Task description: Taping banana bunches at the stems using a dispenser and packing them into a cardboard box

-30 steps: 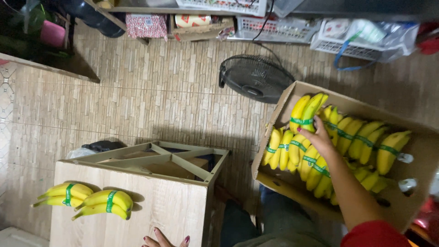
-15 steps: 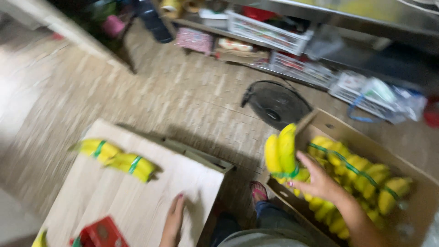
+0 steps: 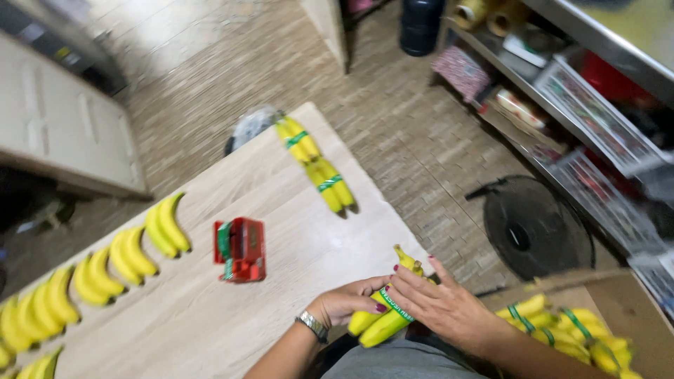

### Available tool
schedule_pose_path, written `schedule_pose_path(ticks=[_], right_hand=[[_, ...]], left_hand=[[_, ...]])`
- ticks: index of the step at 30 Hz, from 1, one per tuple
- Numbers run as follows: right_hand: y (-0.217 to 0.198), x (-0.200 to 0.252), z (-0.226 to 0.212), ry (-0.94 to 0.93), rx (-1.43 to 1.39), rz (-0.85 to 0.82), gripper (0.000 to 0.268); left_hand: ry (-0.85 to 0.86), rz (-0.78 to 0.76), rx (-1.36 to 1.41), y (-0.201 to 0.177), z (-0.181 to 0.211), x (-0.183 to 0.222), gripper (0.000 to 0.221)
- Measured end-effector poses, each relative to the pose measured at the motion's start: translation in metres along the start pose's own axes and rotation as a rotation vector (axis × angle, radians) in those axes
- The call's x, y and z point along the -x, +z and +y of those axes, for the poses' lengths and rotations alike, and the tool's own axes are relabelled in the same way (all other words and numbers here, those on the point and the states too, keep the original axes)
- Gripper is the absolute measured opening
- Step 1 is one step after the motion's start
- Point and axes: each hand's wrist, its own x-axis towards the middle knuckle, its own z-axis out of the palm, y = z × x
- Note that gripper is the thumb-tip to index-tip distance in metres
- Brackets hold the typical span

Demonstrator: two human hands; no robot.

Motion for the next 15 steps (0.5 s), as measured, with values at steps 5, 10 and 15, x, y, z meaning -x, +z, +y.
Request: schedule_pose_path(ticks=[5,10,15], right_hand=[[0.037,-0.028,-0.011,0.377,-0.316,0.209,0.090],[0.092,-0.067,-0.039,1.382,-1.902,0.221,0.080],[0.114,-0.081,-0.034,1.398,-2.486,0.205,0.044]], left_hand=[[0.172,0.460,-0.388,0.021,0.010,0.026,0.105],[0.286,0.742,-0.356,0.017,-0.007,0.030,0.116],[0.271,0.826,-0.353,0.008,-0.006,0.043,0.098]])
